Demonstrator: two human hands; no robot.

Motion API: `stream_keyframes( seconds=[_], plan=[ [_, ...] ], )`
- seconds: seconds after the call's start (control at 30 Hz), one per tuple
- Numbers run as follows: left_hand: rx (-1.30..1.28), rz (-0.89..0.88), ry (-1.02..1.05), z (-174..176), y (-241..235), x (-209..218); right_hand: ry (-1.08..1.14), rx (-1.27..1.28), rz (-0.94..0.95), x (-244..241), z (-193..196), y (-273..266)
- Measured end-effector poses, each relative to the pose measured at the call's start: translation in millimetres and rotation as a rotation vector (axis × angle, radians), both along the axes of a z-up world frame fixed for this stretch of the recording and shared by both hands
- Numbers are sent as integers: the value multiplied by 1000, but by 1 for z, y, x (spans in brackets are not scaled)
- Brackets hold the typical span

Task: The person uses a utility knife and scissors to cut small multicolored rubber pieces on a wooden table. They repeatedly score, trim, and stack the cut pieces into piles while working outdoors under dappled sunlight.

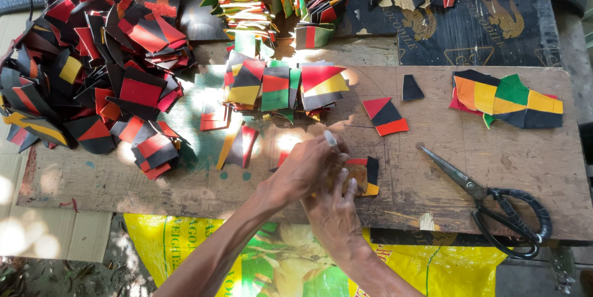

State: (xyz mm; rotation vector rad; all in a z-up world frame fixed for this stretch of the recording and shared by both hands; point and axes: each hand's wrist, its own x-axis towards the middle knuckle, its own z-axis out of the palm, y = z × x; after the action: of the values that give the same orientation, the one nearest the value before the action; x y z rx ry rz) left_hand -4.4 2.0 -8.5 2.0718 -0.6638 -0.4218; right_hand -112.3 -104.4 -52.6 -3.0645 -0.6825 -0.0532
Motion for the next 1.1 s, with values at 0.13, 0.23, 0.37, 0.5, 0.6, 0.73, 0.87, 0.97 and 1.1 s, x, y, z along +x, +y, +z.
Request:
stream_keyframes(
  seconds=[0.13, 0.23, 0.37, 0.5, 0.6, 0.73, 0.87, 0.97, 1.1],
  plan=[
    [-261, 129, 339, -7, 0, 0, 40, -12, -5, 1, 5, 0],
    [-76, 47, 9, -12, 2, 0, 18, -22, -13, 0, 8, 1],
    [-80, 39, -46, -11, 0, 2, 38, -20, -1, 1, 10, 1],
    [-19, 38, -124, 6, 1, 4, 6, 16, 4, 1, 12, 0],
    [-122, 254, 100, 20, 14, -5, -9, 27, -5, 0, 14, -4],
    [95, 419, 317, 22, 21, -21, -42, 92, -14, -1, 14, -8],
    [0, 392, 385, 10, 18, -30, -134, 297, -38, -7, 10, -21],
    [132, 431, 457, 5, 12, -35, -130, 533, -138, -12, 6, -34],
    [297, 432, 285, 8, 0, -37, -82, 723, -170, -16, 5, -52]
  ],
)
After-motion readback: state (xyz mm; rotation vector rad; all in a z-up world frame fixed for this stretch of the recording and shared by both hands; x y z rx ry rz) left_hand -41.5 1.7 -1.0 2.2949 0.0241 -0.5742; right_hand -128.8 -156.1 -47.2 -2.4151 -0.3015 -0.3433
